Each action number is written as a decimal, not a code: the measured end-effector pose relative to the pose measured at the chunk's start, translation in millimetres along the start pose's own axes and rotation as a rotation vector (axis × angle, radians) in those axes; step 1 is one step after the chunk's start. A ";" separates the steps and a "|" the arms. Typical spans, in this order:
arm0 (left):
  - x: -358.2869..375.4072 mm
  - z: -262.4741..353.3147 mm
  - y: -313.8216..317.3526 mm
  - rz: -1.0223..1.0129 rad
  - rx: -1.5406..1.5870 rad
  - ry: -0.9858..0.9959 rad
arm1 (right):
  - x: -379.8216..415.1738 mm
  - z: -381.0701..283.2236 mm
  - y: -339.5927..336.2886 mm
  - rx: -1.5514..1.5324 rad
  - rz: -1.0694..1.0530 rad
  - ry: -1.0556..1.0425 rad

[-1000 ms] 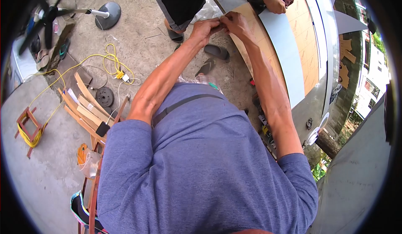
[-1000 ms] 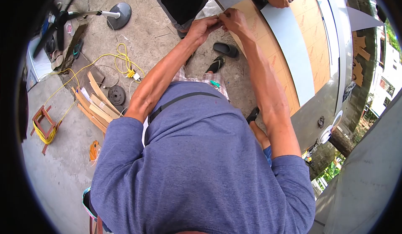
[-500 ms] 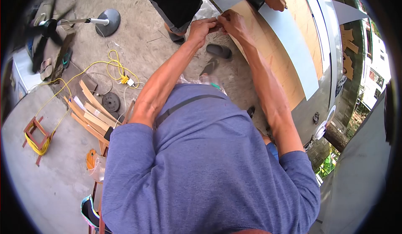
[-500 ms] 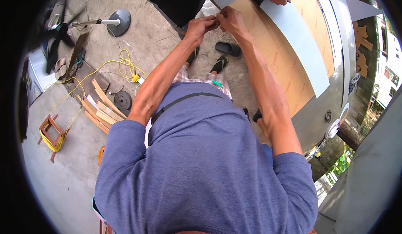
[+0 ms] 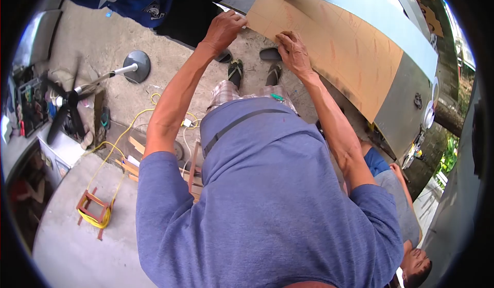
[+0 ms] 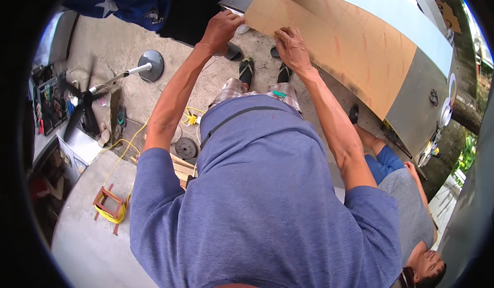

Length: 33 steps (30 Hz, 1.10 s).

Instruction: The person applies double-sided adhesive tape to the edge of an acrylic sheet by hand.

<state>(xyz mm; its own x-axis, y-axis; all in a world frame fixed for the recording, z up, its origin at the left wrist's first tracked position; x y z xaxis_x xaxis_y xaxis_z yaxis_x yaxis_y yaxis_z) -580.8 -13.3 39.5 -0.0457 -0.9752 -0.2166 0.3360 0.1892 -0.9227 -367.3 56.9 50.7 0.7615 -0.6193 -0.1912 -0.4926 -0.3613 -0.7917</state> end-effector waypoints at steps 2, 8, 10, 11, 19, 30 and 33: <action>-7.3 0.7 -3.7 -0.078 -0.029 0.124 | 8.5 3.6 -3.4 0.006 0.012 0.026; -26.1 -4.2 1.6 -0.244 -0.022 0.342 | 26.7 11.5 -10.0 -0.019 0.057 0.113; -31.8 -5.2 -0.6 -0.270 -0.004 0.397 | 30.0 14.4 -8.5 -0.046 0.063 0.140; -33.7 -5.1 -1.3 -0.283 0.007 0.421 | 30.5 16.4 -8.3 -0.059 0.063 0.145; -20.5 -11.1 12.1 -0.114 0.242 0.123 | 31.0 17.1 -10.7 -0.057 0.120 0.153; -16.6 0.4 -5.1 0.077 0.232 0.140 | 34.8 25.7 -12.5 -0.093 0.128 0.214; -23.6 -3.2 1.0 -0.043 0.185 0.264 | 32.0 24.4 -14.3 -0.080 0.135 0.202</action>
<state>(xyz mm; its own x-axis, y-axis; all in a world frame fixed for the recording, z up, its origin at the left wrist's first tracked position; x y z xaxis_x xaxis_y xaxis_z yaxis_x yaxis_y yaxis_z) -582.4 10.3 42.7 -0.2975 -0.9140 -0.2758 0.4930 0.1003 -0.8642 -325.6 59.3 41.8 0.5912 -0.7893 -0.1659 -0.6219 -0.3150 -0.7170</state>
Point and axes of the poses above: each hand's wrist, its own x-axis away from the middle knuckle, its own y-axis out of the palm, z = x × y, the point moved 5 cm from there along -x, towards the middle knuckle, and after that the axes turned 1 degree about -y, right-handed, at the moved point
